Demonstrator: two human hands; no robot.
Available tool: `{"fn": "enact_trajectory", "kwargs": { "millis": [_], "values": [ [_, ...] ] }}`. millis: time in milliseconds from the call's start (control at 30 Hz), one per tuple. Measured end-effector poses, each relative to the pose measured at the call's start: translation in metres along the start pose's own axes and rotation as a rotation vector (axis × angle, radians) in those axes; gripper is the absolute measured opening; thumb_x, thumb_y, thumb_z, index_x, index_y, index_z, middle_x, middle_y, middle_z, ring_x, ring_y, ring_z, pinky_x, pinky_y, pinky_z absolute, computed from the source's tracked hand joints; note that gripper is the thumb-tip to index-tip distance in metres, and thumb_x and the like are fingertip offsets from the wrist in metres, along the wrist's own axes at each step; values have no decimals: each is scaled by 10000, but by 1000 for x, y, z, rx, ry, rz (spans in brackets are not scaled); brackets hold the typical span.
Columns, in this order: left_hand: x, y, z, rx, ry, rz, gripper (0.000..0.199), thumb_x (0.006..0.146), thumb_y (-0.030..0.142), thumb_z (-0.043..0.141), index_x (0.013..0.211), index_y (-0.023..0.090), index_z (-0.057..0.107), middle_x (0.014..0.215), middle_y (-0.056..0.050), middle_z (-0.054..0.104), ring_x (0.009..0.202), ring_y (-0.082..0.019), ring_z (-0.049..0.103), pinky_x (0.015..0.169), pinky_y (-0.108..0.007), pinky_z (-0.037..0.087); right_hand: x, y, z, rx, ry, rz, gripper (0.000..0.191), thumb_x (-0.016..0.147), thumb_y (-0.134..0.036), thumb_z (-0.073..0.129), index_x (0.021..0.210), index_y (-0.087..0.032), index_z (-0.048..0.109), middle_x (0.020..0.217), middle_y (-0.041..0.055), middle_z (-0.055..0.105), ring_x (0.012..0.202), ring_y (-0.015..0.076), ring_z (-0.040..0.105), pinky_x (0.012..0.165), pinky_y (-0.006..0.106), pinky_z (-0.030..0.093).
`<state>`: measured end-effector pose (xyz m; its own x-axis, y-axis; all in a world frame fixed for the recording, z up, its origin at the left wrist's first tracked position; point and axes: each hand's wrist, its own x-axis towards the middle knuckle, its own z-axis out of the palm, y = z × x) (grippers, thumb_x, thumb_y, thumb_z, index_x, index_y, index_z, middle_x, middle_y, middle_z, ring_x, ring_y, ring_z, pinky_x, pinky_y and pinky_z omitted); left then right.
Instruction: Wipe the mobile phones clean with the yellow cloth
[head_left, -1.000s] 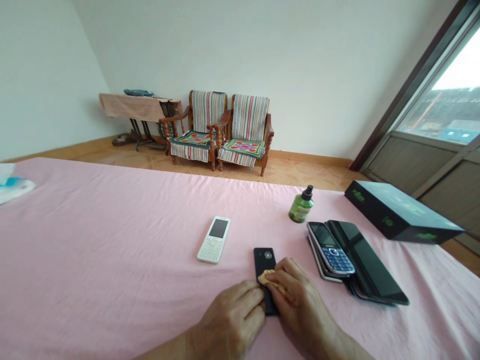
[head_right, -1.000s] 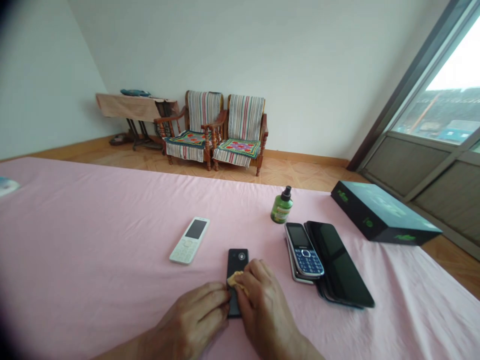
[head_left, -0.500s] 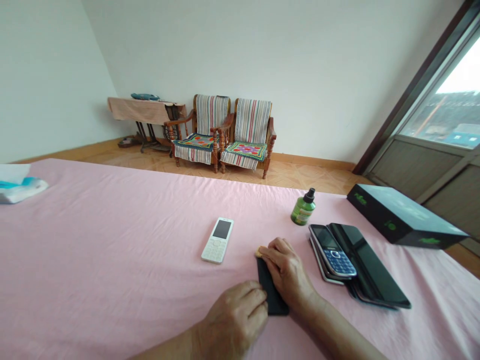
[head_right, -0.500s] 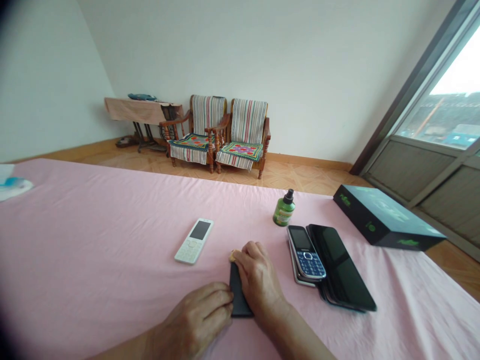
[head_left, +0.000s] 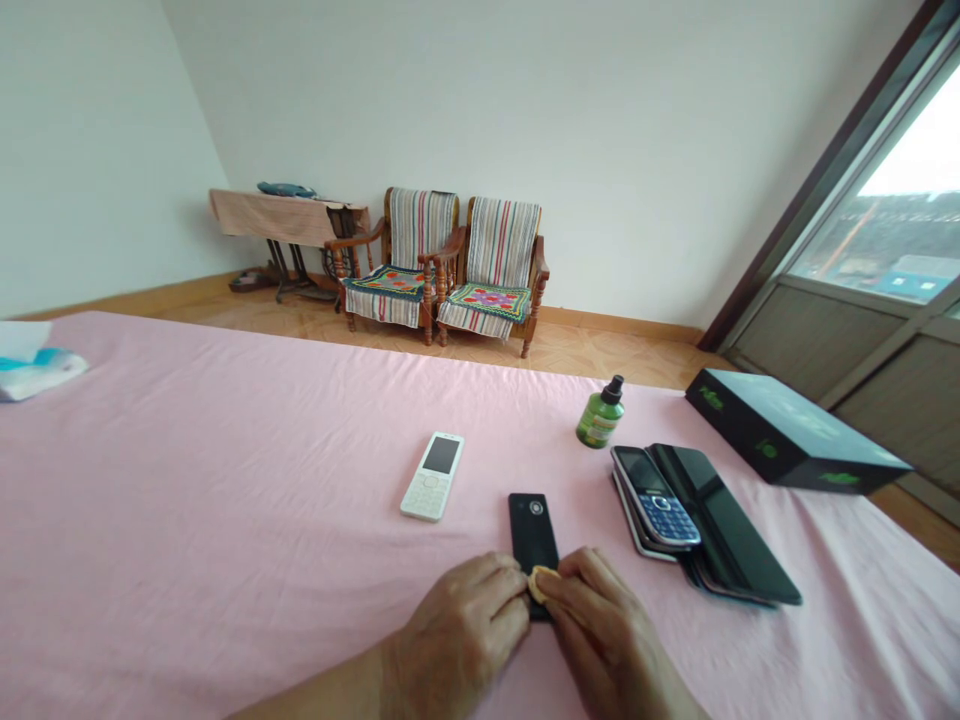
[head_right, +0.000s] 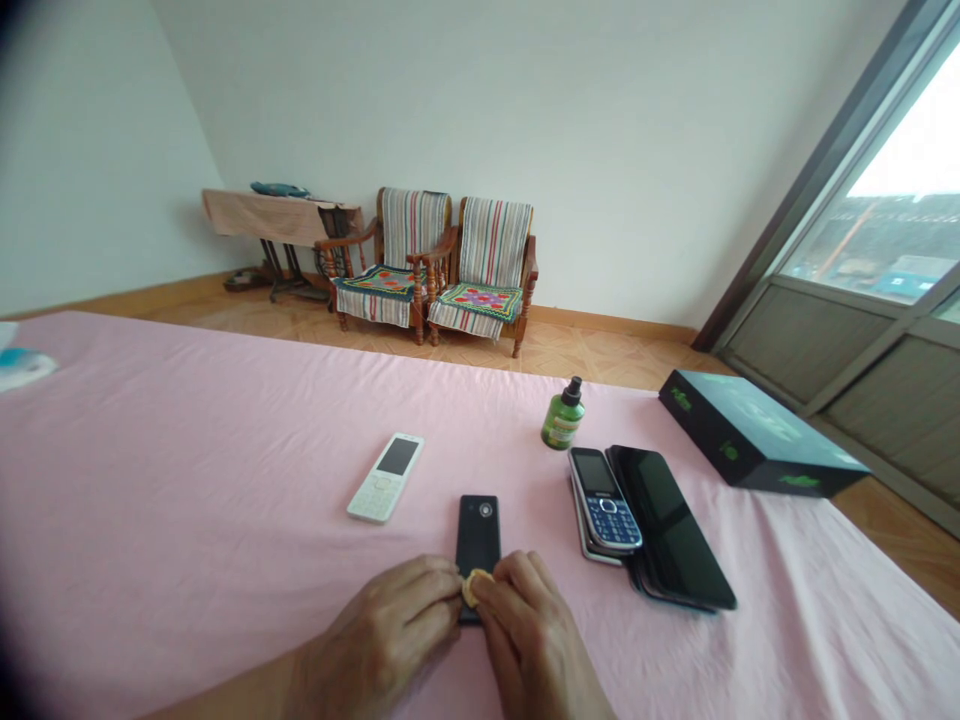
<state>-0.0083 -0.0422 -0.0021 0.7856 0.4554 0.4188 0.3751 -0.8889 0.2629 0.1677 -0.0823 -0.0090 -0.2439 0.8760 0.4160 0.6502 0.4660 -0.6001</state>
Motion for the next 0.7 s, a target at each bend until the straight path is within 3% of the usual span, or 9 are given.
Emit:
{"fn": "enact_trajectory", "kwargs": {
  "millis": [167,433,567,700],
  "values": [
    [0,-2,-1,31,-5,27,105,934,107,542,964,138,637,946,-52,661,934,-194,624,888,-332,551,-5,-3,-2,16,32,25,250,909,-110,479,859,-254,677,758,29,543,655,166,577,516,245,490],
    [3,1,-3,121,44,25,116,937,80,532,933,134,635,940,-38,672,922,-166,628,871,-276,544,27,27,2,-51,74,163,231,921,-90,445,879,-183,653,807,50,549,741,183,567,663,299,473],
    [3,1,-4,134,33,44,124,946,81,520,939,137,631,942,-35,667,916,-154,623,863,-263,534,46,38,5,-113,109,154,226,909,-93,466,885,-183,672,810,53,538,758,194,553,674,307,455],
    [2,0,-5,114,4,37,143,967,131,498,918,149,631,922,-39,659,894,-168,621,813,-277,544,45,39,4,-94,93,156,234,915,-89,455,889,-186,666,826,52,536,780,192,548,700,308,455]
  ]
}}
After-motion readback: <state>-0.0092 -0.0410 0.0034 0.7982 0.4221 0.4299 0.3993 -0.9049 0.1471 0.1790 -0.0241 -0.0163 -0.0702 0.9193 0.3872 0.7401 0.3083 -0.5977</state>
